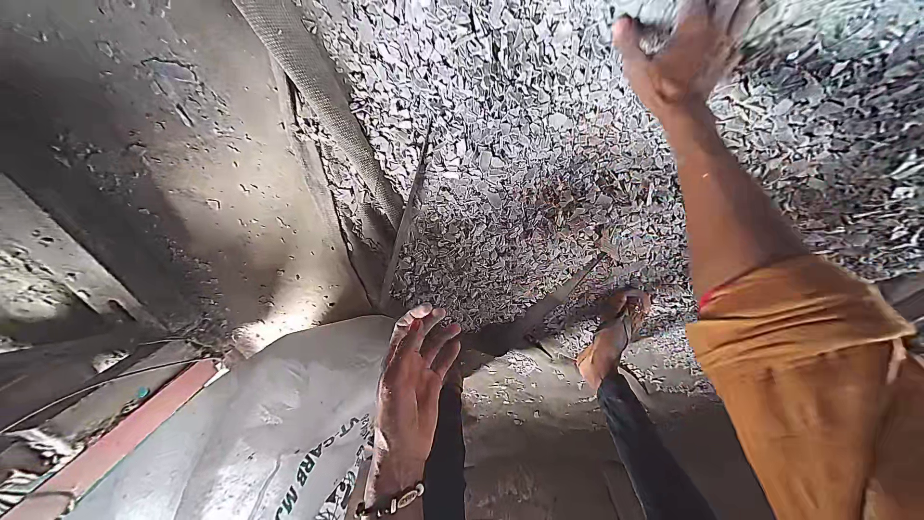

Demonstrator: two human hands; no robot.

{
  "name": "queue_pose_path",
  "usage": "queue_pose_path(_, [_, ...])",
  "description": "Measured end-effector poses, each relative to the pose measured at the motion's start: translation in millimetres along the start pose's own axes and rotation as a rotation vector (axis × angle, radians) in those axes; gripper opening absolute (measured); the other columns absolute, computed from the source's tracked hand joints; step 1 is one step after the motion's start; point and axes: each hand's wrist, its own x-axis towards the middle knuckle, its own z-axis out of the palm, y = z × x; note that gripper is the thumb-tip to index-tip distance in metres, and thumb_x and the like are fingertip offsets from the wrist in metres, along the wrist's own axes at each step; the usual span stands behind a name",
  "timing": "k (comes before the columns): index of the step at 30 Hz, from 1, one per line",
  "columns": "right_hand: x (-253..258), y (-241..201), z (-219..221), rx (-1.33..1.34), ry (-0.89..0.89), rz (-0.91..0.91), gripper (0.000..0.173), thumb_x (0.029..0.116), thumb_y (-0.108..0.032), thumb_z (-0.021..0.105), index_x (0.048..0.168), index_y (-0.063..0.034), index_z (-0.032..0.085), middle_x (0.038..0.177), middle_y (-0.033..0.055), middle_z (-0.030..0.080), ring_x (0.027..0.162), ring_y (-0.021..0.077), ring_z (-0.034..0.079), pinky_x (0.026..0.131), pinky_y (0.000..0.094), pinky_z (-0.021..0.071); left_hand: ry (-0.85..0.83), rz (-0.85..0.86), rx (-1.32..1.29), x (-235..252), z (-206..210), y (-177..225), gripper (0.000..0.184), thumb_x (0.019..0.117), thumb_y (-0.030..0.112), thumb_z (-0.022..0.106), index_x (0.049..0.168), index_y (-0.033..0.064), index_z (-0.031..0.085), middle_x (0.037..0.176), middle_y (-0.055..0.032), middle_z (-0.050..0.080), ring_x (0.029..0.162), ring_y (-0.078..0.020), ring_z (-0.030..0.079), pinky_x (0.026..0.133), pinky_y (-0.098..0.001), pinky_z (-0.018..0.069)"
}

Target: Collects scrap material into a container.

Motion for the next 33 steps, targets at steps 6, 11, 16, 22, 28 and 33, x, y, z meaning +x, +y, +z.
queue_pose_path(6, [-74.1, 1.0, 14.7, 0.331, -0.398, -0.08, 0.075, 0.0905, -0.06, 0.068, 0.139, -0.0027, 0.061, 0.131, 0.0285, 0.063, 0.124, 0.0469, 0.059, 0.104, 0.0688, 0.0427, -0.001, -0.007, 0.014, -4.5, 9.6, 5.8, 0.03, 0.1108, 0.021, 0.033, 0.128, 0.0131, 0.056, 0.115, -0.0013, 0.073, 0.097, -0.0166, 0.074, 0.079, -0.0323, 0.0624])
queue_pose_path(11, [-177.0, -17.6, -6.3, 0.476, -0.878, -0.389, 0.058, 0.0903, -0.045, 0.076, 0.134, -0.0076, 0.065, 0.12, 0.0204, 0.07, 0.111, 0.0364, 0.068, 0.096, 0.0606, 0.0518, -0.011, 0.036, 0.018, -4.7, 17.5, 13.4, 0.033, 0.1125, 0.024, 0.028, 0.12, 0.0155, 0.059, 0.104, 0.0026, 0.075, 0.092, -0.0139, 0.074, 0.08, -0.0336, 0.063])
queue_pose_path(16, [-86.0, -47.3, -25.8, 0.395, -0.438, -0.304, 0.069, 0.0946, -0.038, 0.07, 0.146, 0.0025, 0.05, 0.146, 0.0287, 0.051, 0.137, 0.0413, 0.05, 0.113, 0.0566, 0.0416, 0.024, -0.005, 0.014, -1.8, 10.1, 5.2, 0.03, 0.111, 0.021, 0.035, 0.127, 0.0138, 0.059, 0.113, -0.001, 0.074, 0.096, -0.0159, 0.074, 0.08, -0.0325, 0.0627])
queue_pose_path(22, [-56.1, -78.4, 43.8, 0.165, -0.041, -0.168, 0.088, 0.0841, -0.071, 0.062, 0.151, -0.0145, 0.053, 0.159, 0.0331, 0.033, 0.142, 0.0566, 0.034, 0.106, 0.0692, 0.0354, 0.022, 0.019, -0.036, 0.5, 2.2, 7.0, 0.031, 0.1115, 0.021, 0.03, 0.125, 0.0162, 0.058, 0.114, 0.0007, 0.075, 0.097, -0.0153, 0.075, 0.078, -0.0316, 0.063])
queue_pose_path(28, [-168.4, -52.1, 37.2, 0.27, -0.446, -0.287, 0.069, 0.0822, -0.056, 0.073, 0.138, -0.0151, 0.065, 0.143, 0.0322, 0.051, 0.127, 0.0547, 0.05, 0.093, 0.0703, 0.0463, 0.014, -0.043, -0.034, -1.7, 12.9, 0.0, 0.03, 0.1122, 0.023, 0.031, 0.122, 0.0147, 0.059, 0.104, 0.0013, 0.074, 0.089, -0.0143, 0.074, 0.074, -0.0311, 0.0623])
queue_pose_path(33, [-193.3, -32.9, -13.5, 0.627, -0.902, -0.536, 0.061, 0.0888, -0.031, 0.08, 0.142, -0.0089, 0.061, 0.142, 0.02, 0.059, 0.133, 0.0322, 0.055, 0.112, 0.0497, 0.0436, -0.05, -0.001, -0.066, -1.0, 13.0, 2.7, 0.033, 0.1121, 0.023, 0.029, 0.118, 0.0173, 0.061, 0.104, 0.0016, 0.075, 0.092, -0.0155, 0.075, 0.077, -0.0332, 0.0636])
